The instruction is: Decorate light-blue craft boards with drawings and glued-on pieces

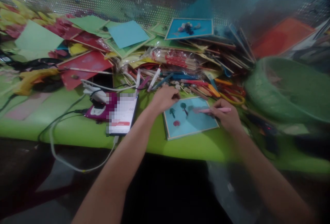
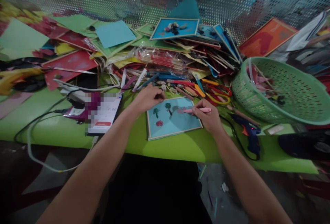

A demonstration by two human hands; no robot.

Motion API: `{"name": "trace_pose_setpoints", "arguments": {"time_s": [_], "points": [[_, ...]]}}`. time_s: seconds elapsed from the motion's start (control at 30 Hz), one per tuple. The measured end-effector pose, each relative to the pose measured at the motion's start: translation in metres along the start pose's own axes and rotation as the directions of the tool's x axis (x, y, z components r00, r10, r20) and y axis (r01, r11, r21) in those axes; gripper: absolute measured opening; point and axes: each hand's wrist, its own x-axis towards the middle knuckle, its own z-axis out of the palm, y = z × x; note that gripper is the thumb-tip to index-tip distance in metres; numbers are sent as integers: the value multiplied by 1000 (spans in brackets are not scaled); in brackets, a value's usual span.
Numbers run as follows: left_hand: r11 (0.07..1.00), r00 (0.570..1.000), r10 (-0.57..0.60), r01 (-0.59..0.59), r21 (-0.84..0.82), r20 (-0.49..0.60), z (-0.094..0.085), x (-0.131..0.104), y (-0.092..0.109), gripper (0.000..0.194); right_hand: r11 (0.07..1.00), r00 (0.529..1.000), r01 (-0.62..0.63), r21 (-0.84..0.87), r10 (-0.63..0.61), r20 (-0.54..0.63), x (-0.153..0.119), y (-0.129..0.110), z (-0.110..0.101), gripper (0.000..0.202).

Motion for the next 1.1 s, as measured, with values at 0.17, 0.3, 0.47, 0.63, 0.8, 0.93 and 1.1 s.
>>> {"name": "trace_pose_setpoints", "arguments": {"time_s": [0.17, 0.3, 0.47, 0.63, 0.8, 0.93, 1.1], "points": [[1000, 1000, 1, -1, 1, -8, 2, 0, -1, 15, 1000, 1000, -7, 0, 7, -21, 0, -3, 3, 16], [1000, 1000, 10, -10, -19, -21, 3, 0, -2, 14, 1000, 1000, 1, -14, -2, -31, 0, -2, 4, 16], [1000, 1000, 10, -10, -13, -25, 3, -1, -3, 15, 1000, 1000, -1, -9, 1, -8, 0, -1, 2, 15], [1000, 1000, 6, -7, -22, -13, 2, -1, -2, 15, 1000, 1000, 11, -22, -11, -23, 1, 0, 3, 14], [1000, 1000, -1, 1, -20, -2, 1, 0, -1, 15, 1000, 1000, 1, -29, -1, -2, 1, -1, 2, 15], [1000, 1000, -2, 2, -15, -13, 2, 0, -1, 16, 999, 1000, -6, -34, 6, -9, 0, -2, 2, 15], [1000, 1000, -5, 5, -14, -8, 1, 0, -1, 15, 1000, 1000, -12, -25, 11, -11, 0, -3, 3, 15]]}}
